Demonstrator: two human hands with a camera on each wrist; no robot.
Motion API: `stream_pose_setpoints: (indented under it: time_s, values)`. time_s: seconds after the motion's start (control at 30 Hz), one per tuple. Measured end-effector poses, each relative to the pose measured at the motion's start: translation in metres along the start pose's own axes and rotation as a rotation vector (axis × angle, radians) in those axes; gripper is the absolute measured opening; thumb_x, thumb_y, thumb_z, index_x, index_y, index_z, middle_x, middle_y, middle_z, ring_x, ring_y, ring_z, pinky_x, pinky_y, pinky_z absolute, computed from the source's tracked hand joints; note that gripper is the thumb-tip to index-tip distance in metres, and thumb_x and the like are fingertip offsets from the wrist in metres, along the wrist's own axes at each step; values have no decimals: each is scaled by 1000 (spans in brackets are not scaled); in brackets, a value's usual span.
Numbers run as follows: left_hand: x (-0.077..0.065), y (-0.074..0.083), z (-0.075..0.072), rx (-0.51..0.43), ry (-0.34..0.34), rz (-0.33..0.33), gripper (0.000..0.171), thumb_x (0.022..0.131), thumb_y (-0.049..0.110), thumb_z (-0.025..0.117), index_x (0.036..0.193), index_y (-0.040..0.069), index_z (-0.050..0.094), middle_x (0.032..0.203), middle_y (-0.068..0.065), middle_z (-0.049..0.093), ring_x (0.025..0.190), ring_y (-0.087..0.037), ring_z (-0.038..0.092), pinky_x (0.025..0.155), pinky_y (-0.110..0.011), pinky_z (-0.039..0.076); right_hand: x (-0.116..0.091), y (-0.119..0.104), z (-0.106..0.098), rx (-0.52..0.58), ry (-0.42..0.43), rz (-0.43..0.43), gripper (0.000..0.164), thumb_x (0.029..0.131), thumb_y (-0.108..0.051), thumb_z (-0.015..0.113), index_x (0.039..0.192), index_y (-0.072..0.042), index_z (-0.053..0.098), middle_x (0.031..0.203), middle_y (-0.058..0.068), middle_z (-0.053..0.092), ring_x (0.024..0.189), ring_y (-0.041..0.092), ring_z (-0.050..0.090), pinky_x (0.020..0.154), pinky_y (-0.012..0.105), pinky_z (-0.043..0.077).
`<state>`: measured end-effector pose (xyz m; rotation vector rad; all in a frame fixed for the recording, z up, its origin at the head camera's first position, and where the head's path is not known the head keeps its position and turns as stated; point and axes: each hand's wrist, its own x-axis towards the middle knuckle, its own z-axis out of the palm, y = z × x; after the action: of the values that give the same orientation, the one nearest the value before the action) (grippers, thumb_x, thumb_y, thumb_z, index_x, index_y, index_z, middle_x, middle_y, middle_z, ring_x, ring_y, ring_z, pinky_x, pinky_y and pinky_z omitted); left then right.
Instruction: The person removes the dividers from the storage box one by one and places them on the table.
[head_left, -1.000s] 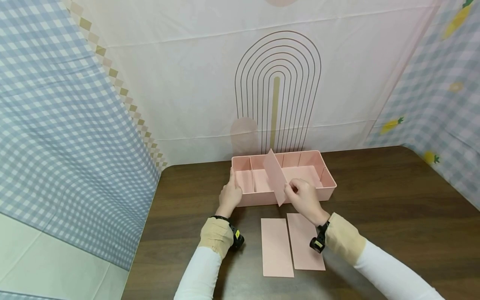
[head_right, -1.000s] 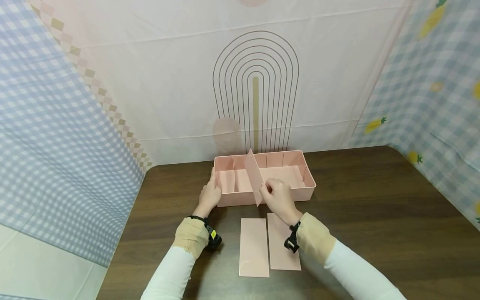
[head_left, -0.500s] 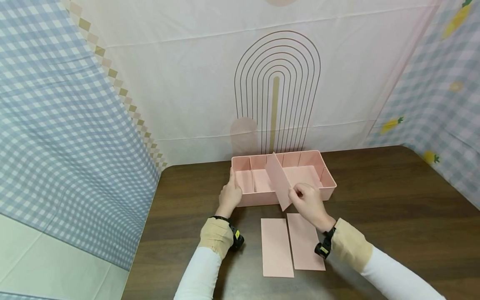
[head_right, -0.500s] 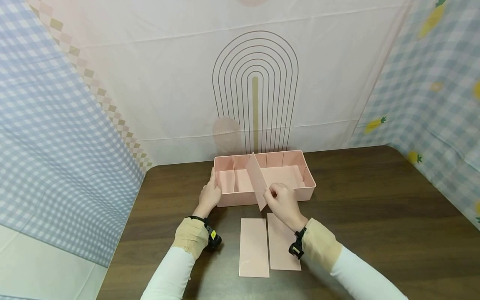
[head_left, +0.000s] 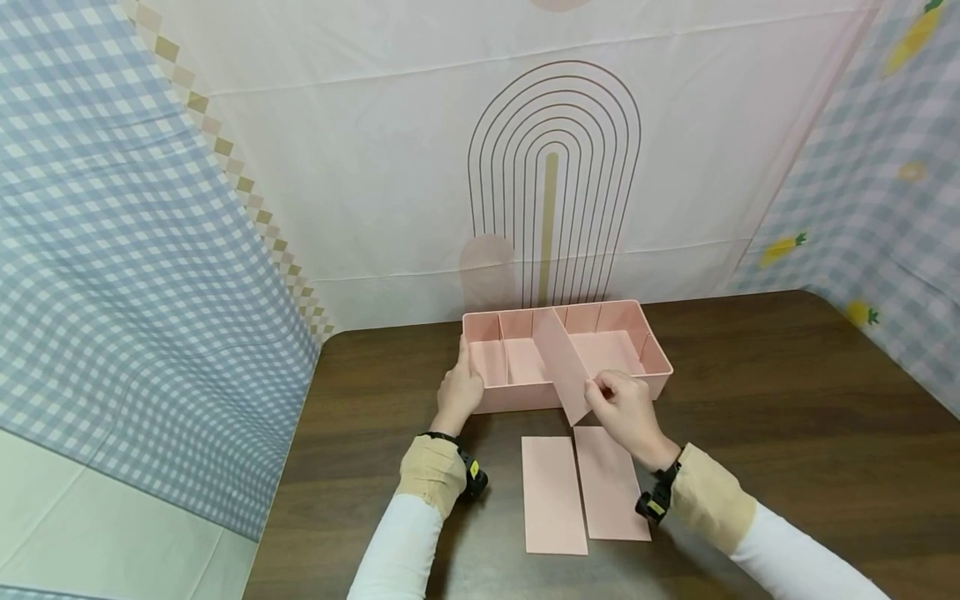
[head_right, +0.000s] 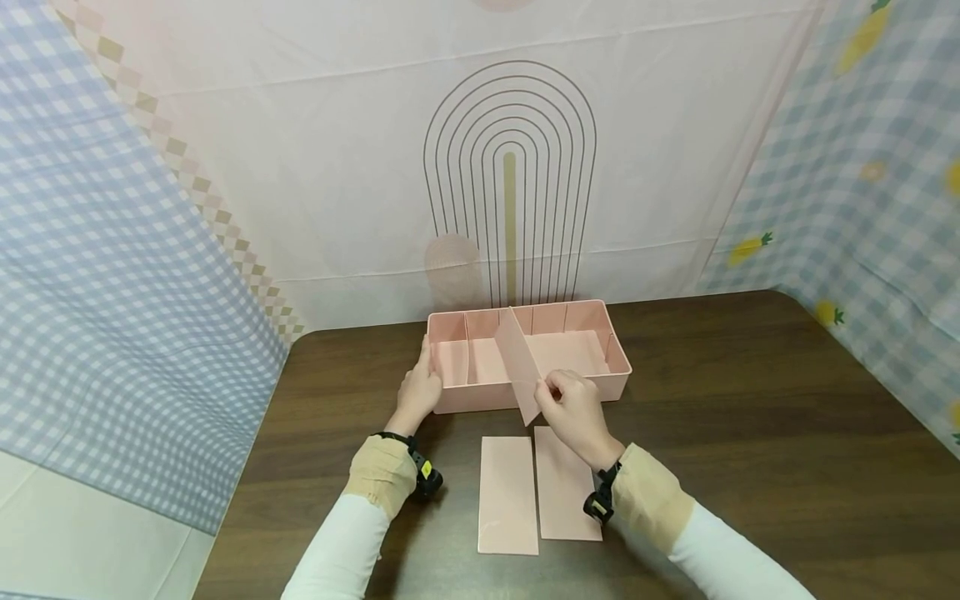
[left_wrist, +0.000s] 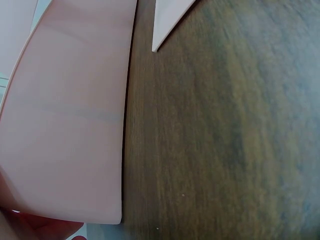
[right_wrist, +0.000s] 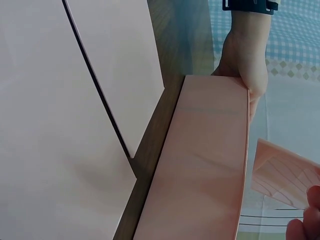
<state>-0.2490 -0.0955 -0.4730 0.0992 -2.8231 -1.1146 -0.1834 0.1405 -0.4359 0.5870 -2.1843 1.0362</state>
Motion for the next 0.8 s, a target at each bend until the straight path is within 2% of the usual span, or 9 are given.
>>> stream_pose_setpoints:
  time_s: [0.27, 0.8]
  values:
    - [-1, 1, -1, -2, 11, 2, 55, 93, 12, 35, 145, 15, 15, 66, -13, 52, 49, -22, 45, 44, -39, 36, -3, 0, -3, -10, 13, -3, 30, 75, 4, 58, 57, -16, 47, 56, -9, 40, 49, 6, 35, 44, 26, 32]
    - [0, 0, 0, -6, 8, 1, 57, 93, 12, 35, 145, 17, 14, 62, -11, 49, 48, -21, 44, 43, -38, 35, -11, 3, -14, -20, 16, 14, 31, 75, 6, 58, 58, -17, 47, 55, -11, 35, 48, 4, 33, 43, 23, 29]
